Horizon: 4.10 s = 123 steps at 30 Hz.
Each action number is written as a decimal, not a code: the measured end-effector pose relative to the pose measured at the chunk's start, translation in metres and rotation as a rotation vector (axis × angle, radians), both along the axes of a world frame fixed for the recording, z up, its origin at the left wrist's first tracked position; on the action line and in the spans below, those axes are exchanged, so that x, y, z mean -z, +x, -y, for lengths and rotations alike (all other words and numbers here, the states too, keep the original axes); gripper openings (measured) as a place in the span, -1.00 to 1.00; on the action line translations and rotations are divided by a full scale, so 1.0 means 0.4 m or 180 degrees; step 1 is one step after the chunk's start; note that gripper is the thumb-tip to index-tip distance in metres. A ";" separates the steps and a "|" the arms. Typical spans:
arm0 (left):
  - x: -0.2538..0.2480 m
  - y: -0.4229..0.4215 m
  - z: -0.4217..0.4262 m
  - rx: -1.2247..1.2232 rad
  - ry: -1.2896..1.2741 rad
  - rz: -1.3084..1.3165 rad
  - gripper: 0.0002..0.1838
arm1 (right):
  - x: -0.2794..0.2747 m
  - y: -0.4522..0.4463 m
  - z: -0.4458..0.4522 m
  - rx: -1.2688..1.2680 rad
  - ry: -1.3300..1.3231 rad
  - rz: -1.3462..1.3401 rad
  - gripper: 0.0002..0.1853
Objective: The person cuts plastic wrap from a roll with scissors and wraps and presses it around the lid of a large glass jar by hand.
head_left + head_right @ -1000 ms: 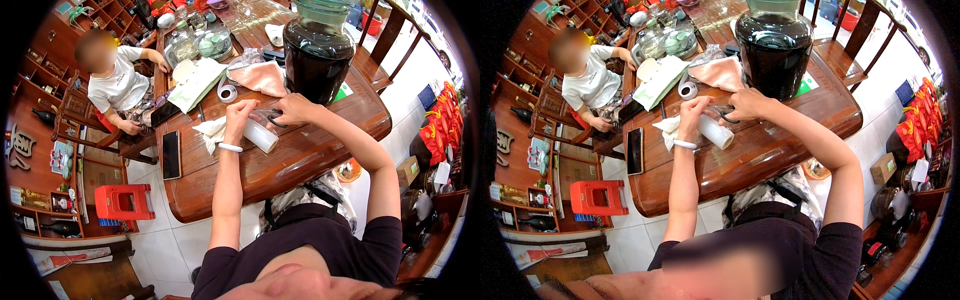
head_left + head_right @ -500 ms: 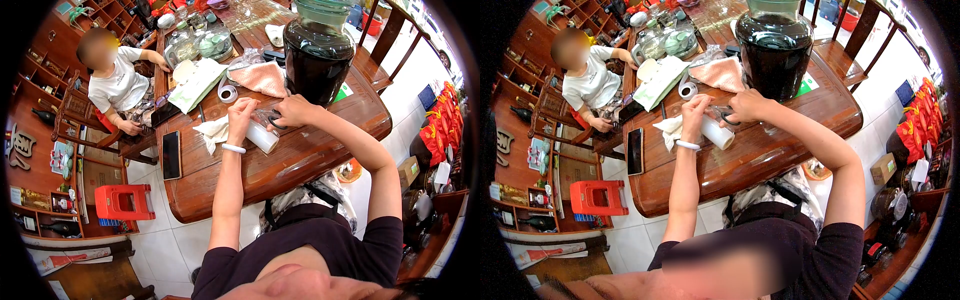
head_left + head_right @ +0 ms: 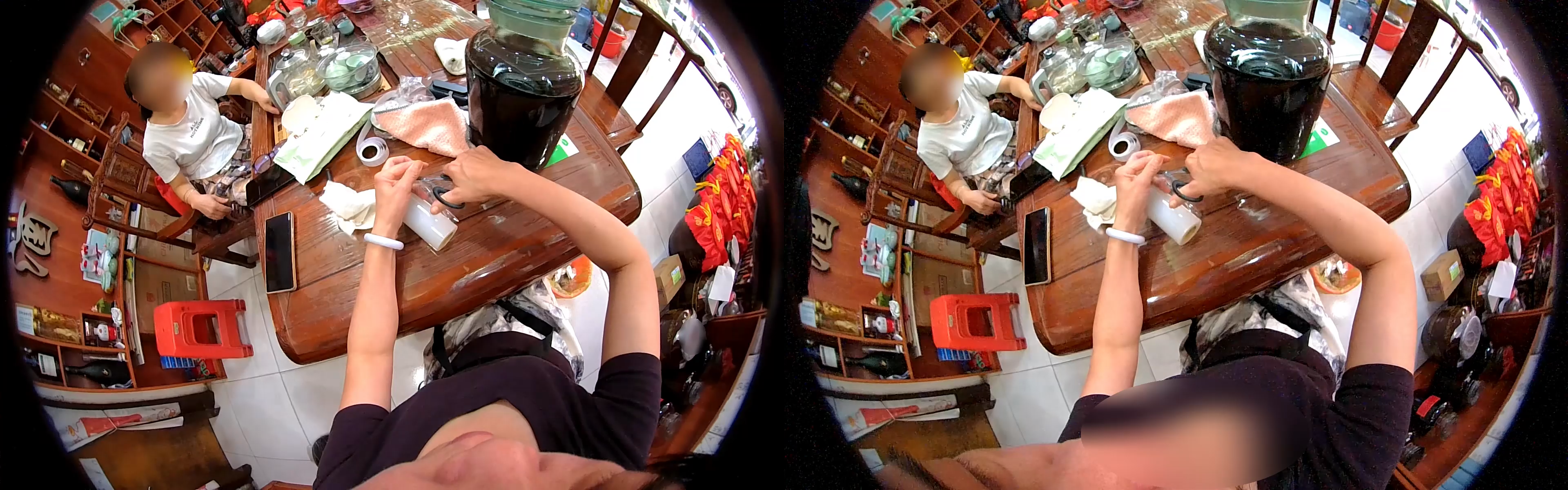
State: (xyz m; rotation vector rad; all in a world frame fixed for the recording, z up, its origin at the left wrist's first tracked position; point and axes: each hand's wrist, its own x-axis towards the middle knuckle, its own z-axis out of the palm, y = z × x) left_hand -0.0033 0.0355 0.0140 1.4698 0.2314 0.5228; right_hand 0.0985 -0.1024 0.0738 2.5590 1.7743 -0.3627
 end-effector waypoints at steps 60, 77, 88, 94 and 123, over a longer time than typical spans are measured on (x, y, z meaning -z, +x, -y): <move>0.015 0.008 -0.011 -0.0389 -0.0765 -0.0073 -0.78 | 0.121 -0.004 0.058 0.0457 0.1596 0.0741 -0.39; 0.027 0.015 -0.018 -0.0373 -0.0931 -0.0007 -0.84 | 0.088 -0.007 0.058 0.0317 0.1274 0.0420 -0.44; 0.027 0.013 -0.017 -0.0462 -0.0928 -0.0051 -0.87 | 0.120 0.045 0.090 0.0674 0.1079 -0.2208 -0.44; 0.036 0.015 -0.022 -0.0416 -0.1007 0.0067 -0.85 | 0.102 0.016 0.094 0.1412 0.1514 -0.6026 -0.52; 0.041 0.014 -0.045 -0.0392 -0.1616 0.0090 -0.83 | 0.116 -0.057 -0.112 0.0150 0.3249 -0.0220 -0.85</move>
